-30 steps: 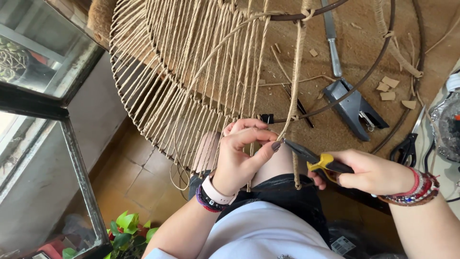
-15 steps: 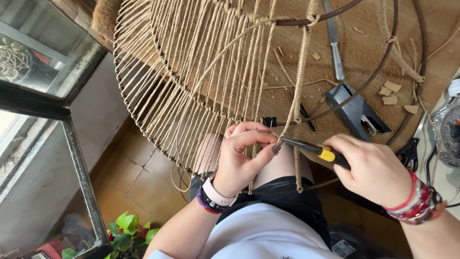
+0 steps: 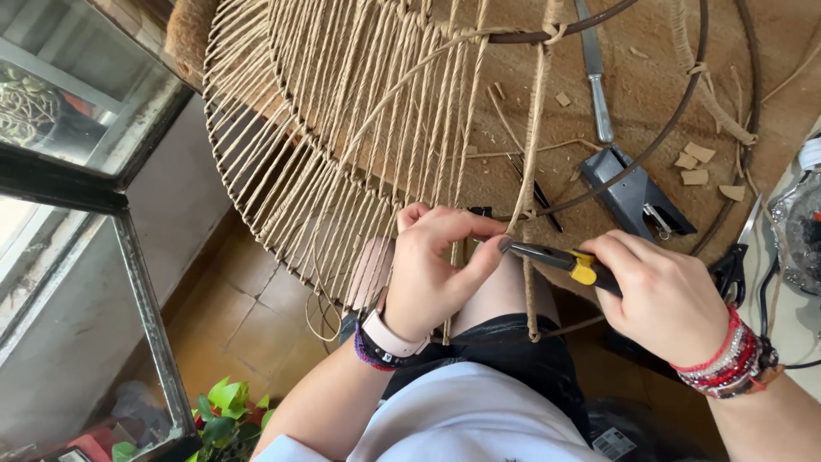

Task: Weaving and securing twine to a wooden frame using a manual stapler and pliers

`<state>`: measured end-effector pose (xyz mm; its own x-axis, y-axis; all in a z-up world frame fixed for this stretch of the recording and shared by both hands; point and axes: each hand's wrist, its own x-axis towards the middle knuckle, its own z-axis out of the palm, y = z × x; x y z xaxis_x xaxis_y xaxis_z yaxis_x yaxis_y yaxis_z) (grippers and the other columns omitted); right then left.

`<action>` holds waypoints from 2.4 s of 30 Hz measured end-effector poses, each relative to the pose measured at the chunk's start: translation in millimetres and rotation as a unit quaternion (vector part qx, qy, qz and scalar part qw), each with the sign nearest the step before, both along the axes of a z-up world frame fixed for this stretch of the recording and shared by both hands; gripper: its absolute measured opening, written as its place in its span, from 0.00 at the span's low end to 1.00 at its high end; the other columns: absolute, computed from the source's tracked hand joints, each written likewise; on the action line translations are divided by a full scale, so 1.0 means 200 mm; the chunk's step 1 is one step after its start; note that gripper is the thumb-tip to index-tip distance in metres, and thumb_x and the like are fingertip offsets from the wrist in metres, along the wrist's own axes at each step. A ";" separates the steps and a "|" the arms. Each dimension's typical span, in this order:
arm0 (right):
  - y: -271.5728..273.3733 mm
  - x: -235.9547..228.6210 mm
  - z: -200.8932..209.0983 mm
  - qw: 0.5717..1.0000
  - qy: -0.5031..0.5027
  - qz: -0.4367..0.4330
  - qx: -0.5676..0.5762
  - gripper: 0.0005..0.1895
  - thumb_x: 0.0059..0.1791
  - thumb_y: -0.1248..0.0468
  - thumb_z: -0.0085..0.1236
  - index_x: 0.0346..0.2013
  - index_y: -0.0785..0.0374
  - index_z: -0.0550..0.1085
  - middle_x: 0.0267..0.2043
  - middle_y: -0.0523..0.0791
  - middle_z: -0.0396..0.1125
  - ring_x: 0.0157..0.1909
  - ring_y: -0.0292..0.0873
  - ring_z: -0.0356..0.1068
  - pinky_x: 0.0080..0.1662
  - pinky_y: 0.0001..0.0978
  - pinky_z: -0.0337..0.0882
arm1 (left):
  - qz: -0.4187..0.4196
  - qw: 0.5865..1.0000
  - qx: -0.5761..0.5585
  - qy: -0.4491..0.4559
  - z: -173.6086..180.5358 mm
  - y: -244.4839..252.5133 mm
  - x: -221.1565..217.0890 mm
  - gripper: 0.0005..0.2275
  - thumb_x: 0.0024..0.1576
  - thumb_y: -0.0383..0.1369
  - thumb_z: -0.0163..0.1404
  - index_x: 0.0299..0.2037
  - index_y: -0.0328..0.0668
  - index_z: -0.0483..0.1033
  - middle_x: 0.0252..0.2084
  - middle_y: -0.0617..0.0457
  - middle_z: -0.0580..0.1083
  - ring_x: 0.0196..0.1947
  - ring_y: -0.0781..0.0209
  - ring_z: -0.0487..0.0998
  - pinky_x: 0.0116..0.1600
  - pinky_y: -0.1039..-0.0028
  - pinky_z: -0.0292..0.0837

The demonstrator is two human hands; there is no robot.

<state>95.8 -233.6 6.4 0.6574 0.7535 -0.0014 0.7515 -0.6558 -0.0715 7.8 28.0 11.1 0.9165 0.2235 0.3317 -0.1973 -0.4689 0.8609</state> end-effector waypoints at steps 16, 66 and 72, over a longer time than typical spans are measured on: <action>0.04 -0.01 0.08 0.957 -0.284 0.050 0.028 0.24 0.37 0.77 0.60 0.45 0.55 0.77 0.45 0.40 0.70 0.45 0.44 0.71 0.45 0.35 0.73 | -0.086 0.962 -0.234 0.107 -0.04 0.00 0.05 0.08 0.60 0.32 0.51 0.27 0.48 0.73 0.25 0.65 0.70 0.28 0.75 0.66 0.37 0.80 0.64; -0.35 -0.13 -0.44 0.951 0.093 -0.244 0.165 0.19 0.60 0.68 0.52 0.66 0.71 0.70 0.54 0.58 0.73 0.52 0.64 0.73 0.52 0.54 0.68 | 0.119 0.930 0.333 -0.104 -0.18 -0.21 -0.12 0.14 0.66 0.29 0.49 0.60 0.56 0.76 0.36 0.70 0.78 0.56 0.63 0.78 0.62 0.63 0.53; -0.15 -0.37 -0.15 0.913 0.090 -0.136 0.373 0.12 0.63 0.87 0.50 0.62 0.91 0.70 0.64 0.67 0.59 0.54 0.59 0.68 0.59 0.43 0.70 | 0.085 0.991 0.105 -0.018 -0.20 -0.19 -0.12 0.12 0.63 0.40 0.54 0.56 0.71 0.76 0.46 0.66 0.77 0.56 0.75 0.76 0.66 0.59 0.53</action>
